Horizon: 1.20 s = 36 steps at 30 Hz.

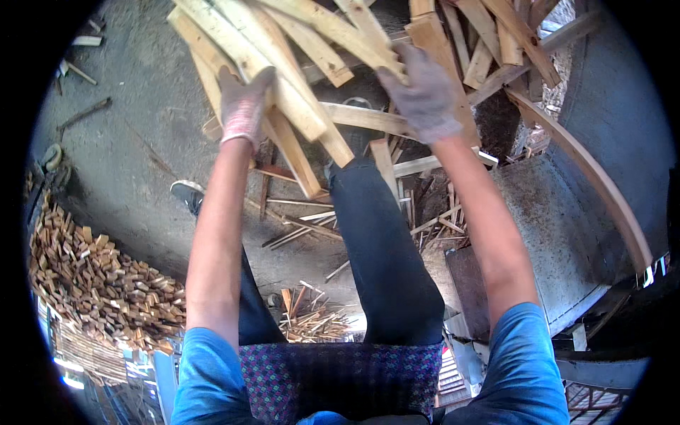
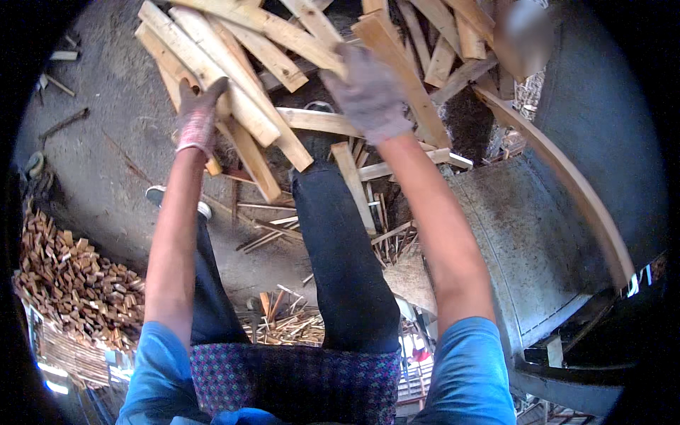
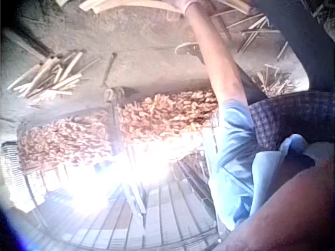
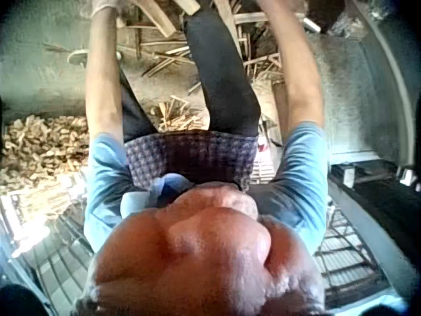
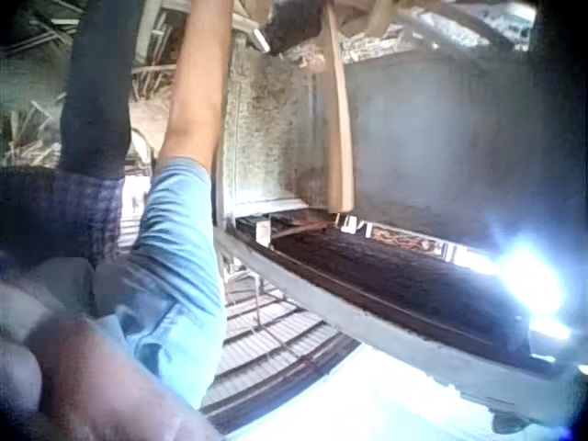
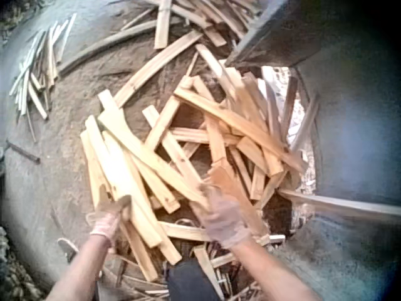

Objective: The person gathers scattered wooden planks and sticks from the floor of a workshop using both hands. They stack the collected wood into neat piles and occasionally use a long stick to push debris under a large industrial machine. The person wears gloves and a patterned apron while working.

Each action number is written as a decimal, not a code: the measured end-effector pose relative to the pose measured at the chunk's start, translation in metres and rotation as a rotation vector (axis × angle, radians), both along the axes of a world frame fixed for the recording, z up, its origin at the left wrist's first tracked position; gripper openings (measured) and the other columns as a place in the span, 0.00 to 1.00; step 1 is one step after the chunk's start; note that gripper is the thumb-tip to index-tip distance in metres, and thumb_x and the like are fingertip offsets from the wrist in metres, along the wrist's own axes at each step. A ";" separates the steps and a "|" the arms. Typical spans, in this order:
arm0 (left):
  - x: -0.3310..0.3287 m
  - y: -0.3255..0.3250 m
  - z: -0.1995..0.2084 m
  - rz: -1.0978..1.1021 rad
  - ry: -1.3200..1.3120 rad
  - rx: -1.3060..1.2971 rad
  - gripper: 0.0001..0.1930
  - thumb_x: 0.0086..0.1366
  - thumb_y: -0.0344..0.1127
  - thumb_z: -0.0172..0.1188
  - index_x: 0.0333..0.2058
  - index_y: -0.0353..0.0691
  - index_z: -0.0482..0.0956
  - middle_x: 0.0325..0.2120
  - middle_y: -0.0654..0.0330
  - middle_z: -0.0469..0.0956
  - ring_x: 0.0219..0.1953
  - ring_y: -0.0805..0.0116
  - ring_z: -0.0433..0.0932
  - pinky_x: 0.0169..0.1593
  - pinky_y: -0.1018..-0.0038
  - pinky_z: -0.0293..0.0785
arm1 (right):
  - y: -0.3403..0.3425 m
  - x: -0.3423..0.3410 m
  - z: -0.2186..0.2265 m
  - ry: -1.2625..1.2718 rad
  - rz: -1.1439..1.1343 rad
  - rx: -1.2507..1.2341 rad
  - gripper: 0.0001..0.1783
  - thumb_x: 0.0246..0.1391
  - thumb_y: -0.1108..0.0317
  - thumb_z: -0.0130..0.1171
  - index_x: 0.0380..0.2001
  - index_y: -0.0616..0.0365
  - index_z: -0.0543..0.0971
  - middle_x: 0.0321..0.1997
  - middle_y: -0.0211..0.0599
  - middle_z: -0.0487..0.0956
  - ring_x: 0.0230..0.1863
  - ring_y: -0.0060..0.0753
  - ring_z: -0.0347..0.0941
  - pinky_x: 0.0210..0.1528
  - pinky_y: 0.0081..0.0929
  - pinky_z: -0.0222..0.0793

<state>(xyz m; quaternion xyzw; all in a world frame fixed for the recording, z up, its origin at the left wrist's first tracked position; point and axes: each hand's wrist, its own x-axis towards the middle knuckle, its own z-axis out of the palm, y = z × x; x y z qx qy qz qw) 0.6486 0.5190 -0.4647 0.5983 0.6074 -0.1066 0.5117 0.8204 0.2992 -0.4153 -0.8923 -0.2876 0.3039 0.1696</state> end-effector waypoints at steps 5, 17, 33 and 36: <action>-0.025 -0.002 -0.003 -0.124 0.075 0.143 0.53 0.57 0.52 0.71 0.68 0.24 0.52 0.62 0.33 0.67 0.63 0.44 0.70 0.66 0.63 0.64 | -0.066 0.010 -0.032 -0.540 -0.158 -0.296 0.36 0.50 0.47 0.68 0.53 0.64 0.75 0.51 0.57 0.79 0.53 0.57 0.76 0.59 0.42 0.70; -0.057 0.017 -0.021 -0.172 0.014 0.266 0.51 0.62 0.62 0.63 0.68 0.23 0.56 0.67 0.32 0.59 0.69 0.41 0.62 0.70 0.58 0.57 | 0.092 0.051 0.004 0.090 0.102 -0.299 0.34 0.53 0.42 0.62 0.49 0.64 0.78 0.51 0.62 0.80 0.54 0.56 0.77 0.58 0.46 0.71; -0.013 -0.023 0.002 -0.229 -0.239 0.393 0.47 0.59 0.54 0.70 0.67 0.29 0.60 0.62 0.37 0.67 0.65 0.45 0.67 0.68 0.59 0.62 | -0.021 0.092 -0.052 -0.320 0.258 -0.539 0.36 0.59 0.37 0.56 0.51 0.62 0.78 0.52 0.55 0.80 0.52 0.54 0.78 0.56 0.44 0.73; -0.012 -0.042 0.009 -0.435 -0.307 0.399 0.40 0.59 0.49 0.72 0.63 0.36 0.67 0.58 0.44 0.73 0.60 0.49 0.73 0.64 0.60 0.67 | 0.019 0.074 -0.060 -0.251 0.269 -0.330 0.35 0.61 0.38 0.55 0.53 0.61 0.77 0.45 0.54 0.82 0.46 0.51 0.80 0.48 0.42 0.76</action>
